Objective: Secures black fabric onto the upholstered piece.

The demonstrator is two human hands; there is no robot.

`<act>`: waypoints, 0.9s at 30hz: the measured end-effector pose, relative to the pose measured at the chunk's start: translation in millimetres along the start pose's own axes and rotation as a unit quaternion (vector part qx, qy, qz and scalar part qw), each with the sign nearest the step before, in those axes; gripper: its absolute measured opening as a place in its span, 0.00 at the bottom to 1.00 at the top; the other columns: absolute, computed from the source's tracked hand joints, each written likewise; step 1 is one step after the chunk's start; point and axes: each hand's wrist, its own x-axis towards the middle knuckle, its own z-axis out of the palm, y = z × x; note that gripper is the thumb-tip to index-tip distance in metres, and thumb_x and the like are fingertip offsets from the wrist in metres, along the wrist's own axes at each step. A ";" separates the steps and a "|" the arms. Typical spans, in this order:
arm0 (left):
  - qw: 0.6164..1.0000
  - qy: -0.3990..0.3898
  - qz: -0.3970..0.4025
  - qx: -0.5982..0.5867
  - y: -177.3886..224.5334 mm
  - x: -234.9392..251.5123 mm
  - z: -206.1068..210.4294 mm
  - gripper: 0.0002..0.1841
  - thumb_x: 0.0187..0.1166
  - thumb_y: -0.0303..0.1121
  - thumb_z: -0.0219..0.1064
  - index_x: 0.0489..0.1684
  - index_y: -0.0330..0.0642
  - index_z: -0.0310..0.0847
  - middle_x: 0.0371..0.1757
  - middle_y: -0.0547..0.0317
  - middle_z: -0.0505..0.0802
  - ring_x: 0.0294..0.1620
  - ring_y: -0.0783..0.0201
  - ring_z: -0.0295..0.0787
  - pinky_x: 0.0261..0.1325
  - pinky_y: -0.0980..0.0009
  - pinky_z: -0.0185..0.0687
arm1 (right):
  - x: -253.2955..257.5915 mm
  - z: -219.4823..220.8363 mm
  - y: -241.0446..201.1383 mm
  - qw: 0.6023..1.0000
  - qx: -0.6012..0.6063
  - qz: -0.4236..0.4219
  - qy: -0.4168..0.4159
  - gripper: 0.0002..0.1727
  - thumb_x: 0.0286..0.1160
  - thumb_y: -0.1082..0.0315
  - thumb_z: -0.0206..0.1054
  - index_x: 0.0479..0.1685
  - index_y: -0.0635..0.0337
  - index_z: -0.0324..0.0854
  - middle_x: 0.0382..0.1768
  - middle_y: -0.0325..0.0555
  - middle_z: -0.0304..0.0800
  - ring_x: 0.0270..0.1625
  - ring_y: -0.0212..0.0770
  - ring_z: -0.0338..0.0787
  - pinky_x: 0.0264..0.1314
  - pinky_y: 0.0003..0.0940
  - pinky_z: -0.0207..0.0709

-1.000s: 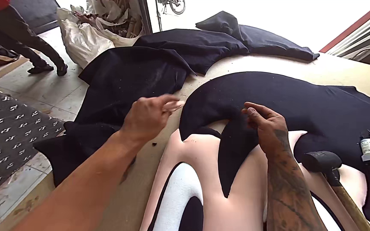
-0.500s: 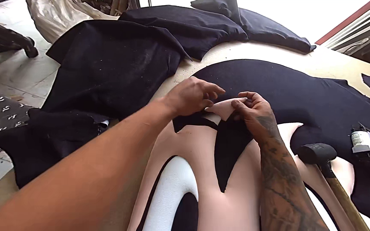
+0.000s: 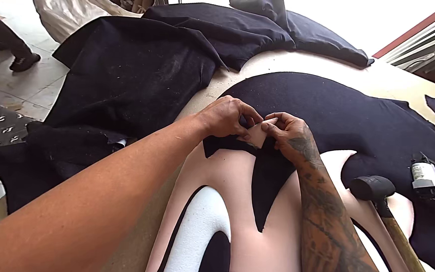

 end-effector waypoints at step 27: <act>0.974 0.192 0.064 0.104 -5.0 -23.1 53.6 0.18 0.70 0.55 0.76 0.57 0.67 0.91 0.54 0.78 0.95 0.55 0.69 0.85 0.68 0.57 0.71 | 22.7 -28.5 30.8 0.963 -0.125 -0.231 -0.054 0.18 0.60 0.53 0.84 0.53 0.35 0.95 0.52 0.34 0.87 0.43 0.29 0.86 0.44 0.30 0.83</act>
